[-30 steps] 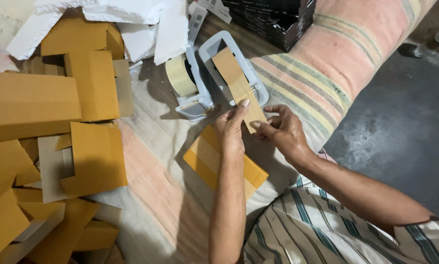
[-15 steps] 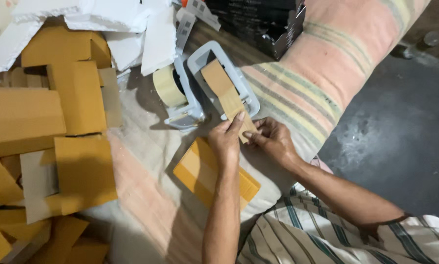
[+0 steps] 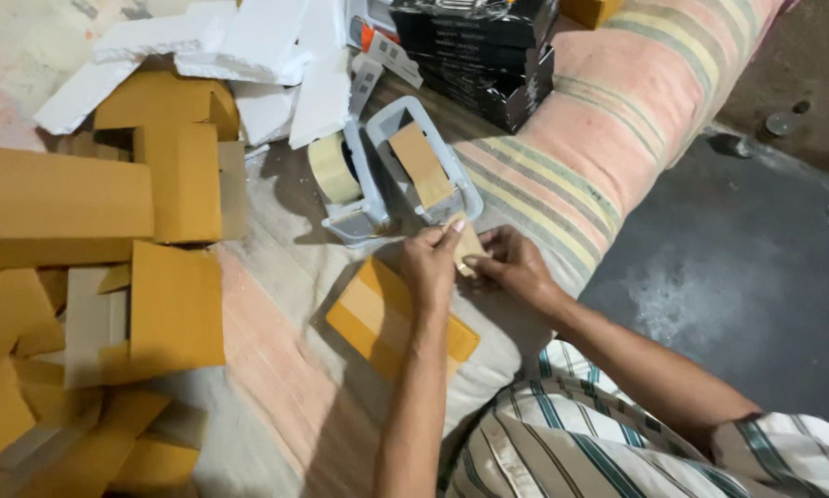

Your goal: The person folds flat yellow cardboard boxes into shape, presses the flaps closed, and seals them with tape pulled from handheld tape dispensers. They insert white foam padding and black product boxes into some boxes, then tape them shut and set the finished boxes aside.

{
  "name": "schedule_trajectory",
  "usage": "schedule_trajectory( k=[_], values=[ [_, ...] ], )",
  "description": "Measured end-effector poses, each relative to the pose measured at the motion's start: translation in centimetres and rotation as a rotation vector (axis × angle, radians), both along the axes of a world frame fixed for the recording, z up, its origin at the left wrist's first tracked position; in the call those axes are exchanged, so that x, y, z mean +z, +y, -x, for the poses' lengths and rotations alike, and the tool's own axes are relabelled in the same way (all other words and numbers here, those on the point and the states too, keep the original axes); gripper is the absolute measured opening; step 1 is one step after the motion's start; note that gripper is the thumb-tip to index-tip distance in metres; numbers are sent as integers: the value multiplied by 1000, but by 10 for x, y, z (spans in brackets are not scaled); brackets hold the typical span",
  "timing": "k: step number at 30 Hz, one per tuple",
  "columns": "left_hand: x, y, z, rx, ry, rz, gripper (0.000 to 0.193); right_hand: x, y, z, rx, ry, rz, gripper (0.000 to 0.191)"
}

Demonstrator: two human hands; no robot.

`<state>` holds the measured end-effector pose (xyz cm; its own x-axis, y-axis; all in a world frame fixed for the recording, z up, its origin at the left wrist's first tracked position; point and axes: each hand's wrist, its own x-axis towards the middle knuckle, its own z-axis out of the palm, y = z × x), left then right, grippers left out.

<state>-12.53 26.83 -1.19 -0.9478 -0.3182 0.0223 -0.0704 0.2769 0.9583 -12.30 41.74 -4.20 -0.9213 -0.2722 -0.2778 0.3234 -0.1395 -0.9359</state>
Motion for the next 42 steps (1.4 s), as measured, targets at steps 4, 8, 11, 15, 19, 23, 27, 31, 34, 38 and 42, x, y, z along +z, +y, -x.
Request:
schedule_trajectory(
  k=[4,8,11,15,19,23,27,31,34,38,42],
  values=[
    [25,-1,-65,43,270,250,26,23,22,-20,166,18,80,47],
    [38,-19,-118,272,427,445,26,61,7,-20,503,294,-8,50],
    [41,-39,-145,468,388,560,24,86,-35,-9,710,402,-134,55],
    [35,-73,-150,695,275,694,26,110,-100,18,921,779,-409,54],
    [25,-98,-138,832,195,783,27,120,-157,38,1055,977,-623,60],
    [16,-109,-127,870,-15,736,29,115,-189,49,1134,1071,-703,60],
    [8,-118,-121,834,-41,753,32,104,-209,59,1199,1102,-861,63],
    [3,-126,-113,819,-106,776,30,96,-223,65,1219,1147,-907,62],
    [0,-129,-111,797,-179,789,26,90,-230,70,1223,1134,-918,55],
    [-4,-134,-107,803,-196,785,22,79,-242,73,1283,1165,-1012,62],
    [-10,-140,-99,799,-169,745,22,72,-249,74,1259,1306,-1202,78]
  ],
)
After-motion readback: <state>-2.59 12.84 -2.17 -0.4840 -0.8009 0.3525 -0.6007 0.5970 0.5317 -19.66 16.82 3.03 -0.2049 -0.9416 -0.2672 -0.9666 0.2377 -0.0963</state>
